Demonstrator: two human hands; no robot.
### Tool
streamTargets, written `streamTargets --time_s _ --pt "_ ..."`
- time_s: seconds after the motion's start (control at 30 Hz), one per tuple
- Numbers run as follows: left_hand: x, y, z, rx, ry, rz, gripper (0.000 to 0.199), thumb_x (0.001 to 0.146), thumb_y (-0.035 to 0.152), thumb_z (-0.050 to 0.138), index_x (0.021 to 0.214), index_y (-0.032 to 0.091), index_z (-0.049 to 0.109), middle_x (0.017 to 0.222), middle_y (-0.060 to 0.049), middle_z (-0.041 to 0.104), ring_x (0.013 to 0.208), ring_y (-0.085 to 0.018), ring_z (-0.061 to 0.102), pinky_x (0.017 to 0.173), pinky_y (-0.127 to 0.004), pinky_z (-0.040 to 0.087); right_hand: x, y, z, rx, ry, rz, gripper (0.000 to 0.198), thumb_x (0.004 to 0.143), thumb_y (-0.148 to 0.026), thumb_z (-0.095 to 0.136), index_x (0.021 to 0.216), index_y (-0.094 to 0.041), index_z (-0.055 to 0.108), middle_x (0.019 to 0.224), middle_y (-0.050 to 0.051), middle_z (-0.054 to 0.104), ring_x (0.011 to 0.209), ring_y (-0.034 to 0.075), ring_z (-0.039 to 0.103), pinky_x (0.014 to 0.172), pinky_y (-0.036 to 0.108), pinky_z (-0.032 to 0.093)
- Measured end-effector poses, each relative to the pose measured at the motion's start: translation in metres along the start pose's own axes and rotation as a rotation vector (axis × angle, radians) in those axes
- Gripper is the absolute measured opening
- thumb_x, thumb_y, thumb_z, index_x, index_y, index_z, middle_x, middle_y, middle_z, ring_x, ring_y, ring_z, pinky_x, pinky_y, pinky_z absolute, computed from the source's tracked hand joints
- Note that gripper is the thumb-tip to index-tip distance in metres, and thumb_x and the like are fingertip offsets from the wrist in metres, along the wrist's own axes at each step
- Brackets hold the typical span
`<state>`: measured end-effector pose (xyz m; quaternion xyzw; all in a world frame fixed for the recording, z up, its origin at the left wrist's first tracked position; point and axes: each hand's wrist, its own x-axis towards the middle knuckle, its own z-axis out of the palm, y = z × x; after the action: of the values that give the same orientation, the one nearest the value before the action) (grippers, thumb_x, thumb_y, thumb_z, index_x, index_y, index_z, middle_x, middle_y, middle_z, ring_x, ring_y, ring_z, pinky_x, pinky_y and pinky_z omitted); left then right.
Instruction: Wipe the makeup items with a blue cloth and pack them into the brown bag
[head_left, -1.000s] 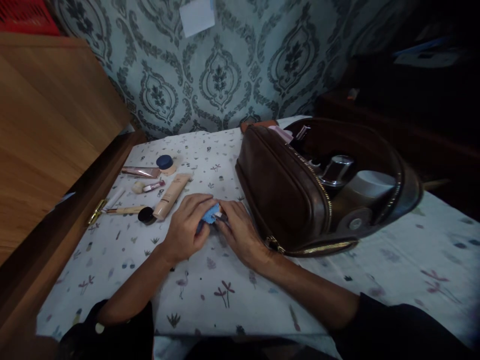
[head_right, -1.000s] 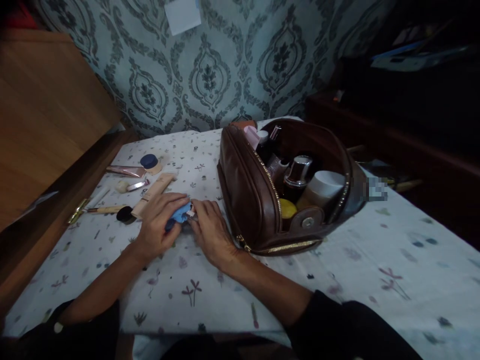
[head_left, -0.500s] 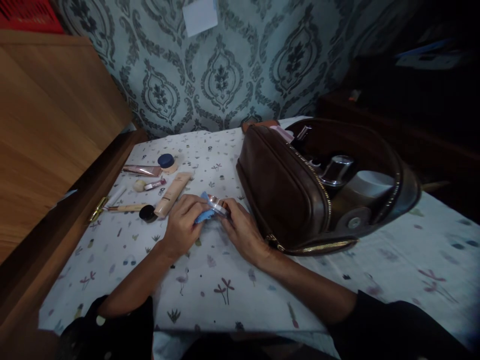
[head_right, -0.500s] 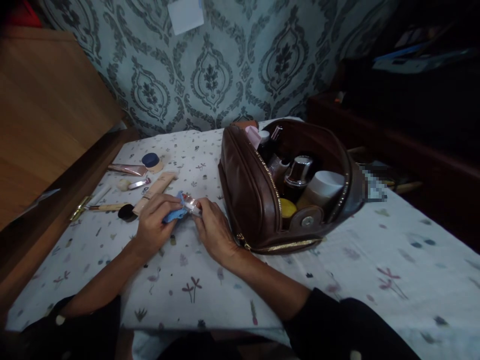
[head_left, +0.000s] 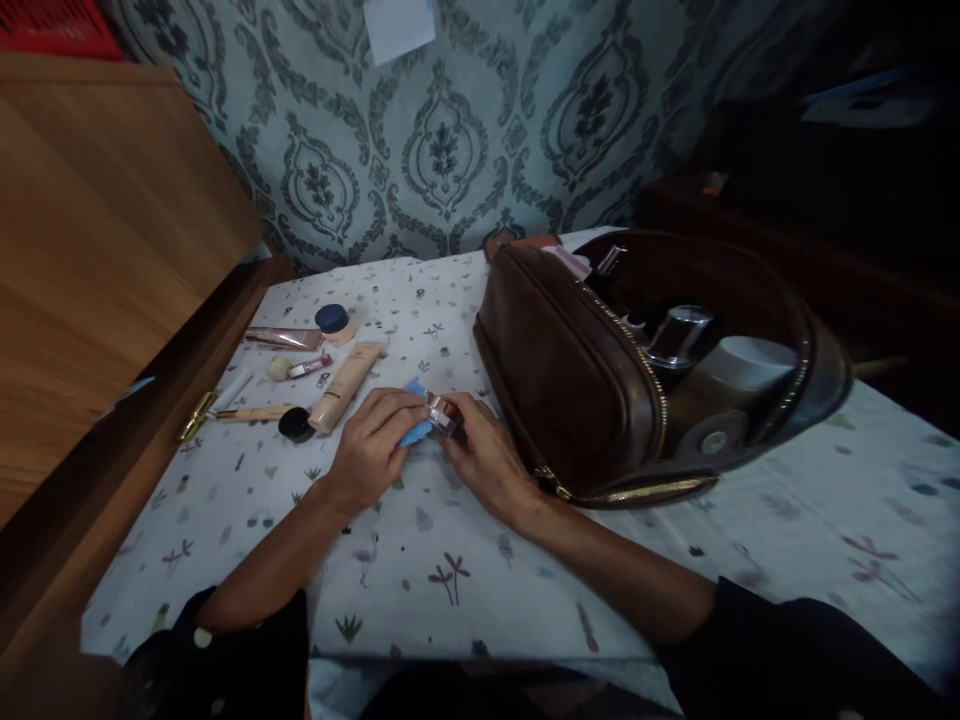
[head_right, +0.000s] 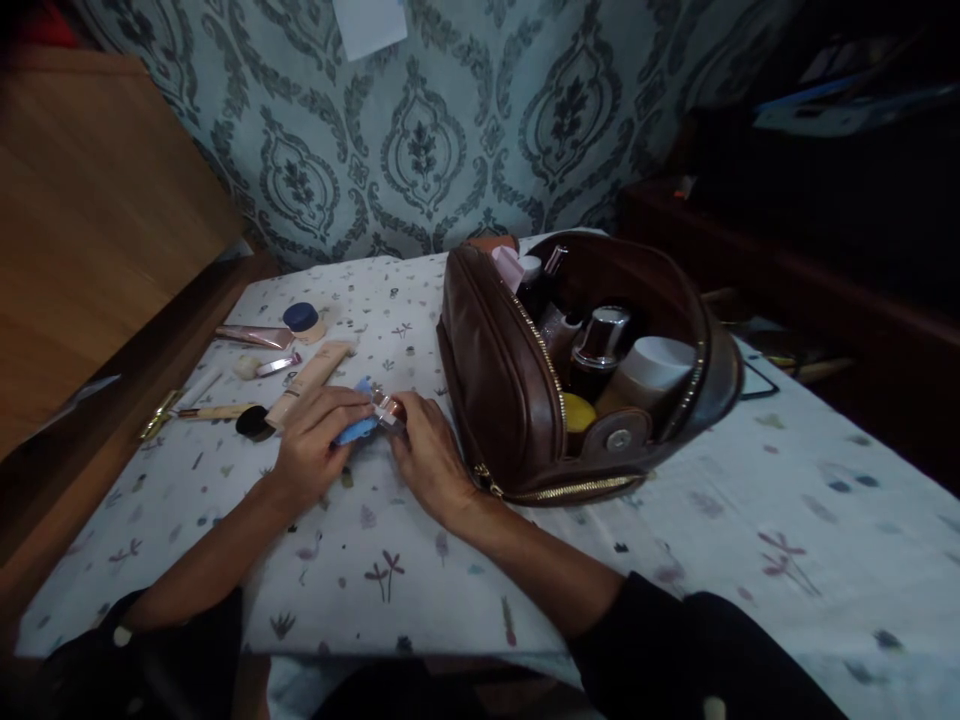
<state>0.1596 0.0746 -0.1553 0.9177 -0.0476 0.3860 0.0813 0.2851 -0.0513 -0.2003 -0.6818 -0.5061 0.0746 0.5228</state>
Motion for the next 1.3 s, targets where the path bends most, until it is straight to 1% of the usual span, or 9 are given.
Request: streamTargets --time_s 0.13,0.33,0.5,0.67,0.87,0.97,1.07,1.2,1.3 --pt "-0.0005 0.0010 -0.0007 0.021 0.041 -0.037 0.025 0.089 0.004 0.054 0.106 0.020 0.064 0.096 -0.007 0.068 0.092 -0.020 0.063 0.081 -0.036 0.056 -0.0001 -0.0060 -0.0038 -0.049 0.041 -0.060 0.024 0.085 -0.010 0.053 0.104 -0.022 0.059 0.096 0.007 0.064 0.093 0.024 0.058 0.081 0.037 0.048" --pt "-0.0019 -0.0019 -0.0008 -0.065 -0.045 -0.017 0.044 0.089 0.005 0.050 0.130 0.021 0.055 0.119 -0.010 0.067 0.113 -0.023 0.062 0.097 -0.043 0.054 0.0004 -0.0076 -0.0065 -0.128 0.033 -0.073 0.026 0.084 -0.011 0.056 0.108 -0.021 0.062 0.095 0.008 0.062 0.092 0.027 0.055 0.080 0.039 0.046" --pt "-0.0025 -0.0043 -0.0004 -0.021 0.003 -0.087 0.032 0.092 0.007 0.053 0.120 0.020 0.059 0.104 -0.008 0.071 0.098 -0.022 0.066 0.086 -0.039 0.056 0.0012 -0.0029 -0.0033 -0.069 0.016 -0.044 0.033 0.082 -0.009 0.055 0.113 -0.022 0.057 0.102 0.008 0.063 0.098 0.027 0.056 0.086 0.041 0.047" --pt "-0.0020 -0.0037 -0.0007 -0.035 0.039 -0.143 0.029 0.088 0.008 0.057 0.114 0.019 0.060 0.101 -0.006 0.070 0.096 -0.021 0.066 0.086 -0.036 0.056 0.0005 -0.0019 -0.0035 -0.034 -0.016 0.013 0.017 0.083 -0.010 0.051 0.095 -0.022 0.053 0.095 0.007 0.062 0.093 0.025 0.056 0.082 0.037 0.047" --pt "-0.0051 -0.0030 0.0007 -0.097 -0.034 -0.091 0.047 0.082 0.002 0.053 0.127 0.018 0.056 0.124 -0.011 0.067 0.119 -0.024 0.063 0.102 -0.042 0.053 -0.0009 -0.0035 -0.0058 -0.087 0.000 -0.070 0.037 0.082 -0.006 0.052 0.114 -0.021 0.058 0.104 0.009 0.063 0.098 0.027 0.054 0.087 0.041 0.047" --pt "-0.0058 -0.0044 0.0000 -0.103 -0.041 -0.108 0.048 0.084 0.002 0.051 0.129 0.020 0.055 0.125 -0.009 0.068 0.121 -0.023 0.063 0.104 -0.042 0.053 -0.0006 -0.0019 -0.0043 -0.103 0.022 -0.092 0.038 0.083 -0.008 0.052 0.119 -0.020 0.058 0.102 0.009 0.063 0.097 0.027 0.055 0.086 0.041 0.047" --pt "-0.0049 -0.0055 -0.0020 -0.126 -0.026 -0.166 0.044 0.084 0.003 0.054 0.125 0.020 0.058 0.120 -0.007 0.071 0.116 -0.022 0.066 0.102 -0.038 0.054 0.0002 0.0001 -0.0025 -0.103 0.038 -0.061 0.036 0.082 -0.011 0.054 0.117 -0.018 0.056 0.104 0.011 0.063 0.099 0.027 0.055 0.088 0.041 0.047" --pt "-0.0047 -0.0068 -0.0034 -0.164 0.023 -0.317 0.037 0.080 0.005 0.060 0.113 0.020 0.061 0.113 -0.005 0.074 0.106 -0.021 0.070 0.094 -0.035 0.056 0.0006 -0.0004 -0.0033 -0.070 -0.002 -0.001 0.017 0.084 -0.013 0.051 0.099 -0.021 0.054 0.099 0.008 0.063 0.094 0.025 0.057 0.081 0.037 0.048" --pt "-0.0061 -0.0085 -0.0024 -0.201 0.075 -0.396 0.026 0.081 0.007 0.061 0.103 0.020 0.062 0.110 -0.004 0.074 0.102 -0.020 0.070 0.090 -0.033 0.056 0.0003 -0.0031 -0.0054 -0.049 -0.008 -0.017 0.018 0.086 -0.013 0.051 0.101 -0.021 0.055 0.098 0.007 0.063 0.093 0.024 0.058 0.082 0.036 0.047"
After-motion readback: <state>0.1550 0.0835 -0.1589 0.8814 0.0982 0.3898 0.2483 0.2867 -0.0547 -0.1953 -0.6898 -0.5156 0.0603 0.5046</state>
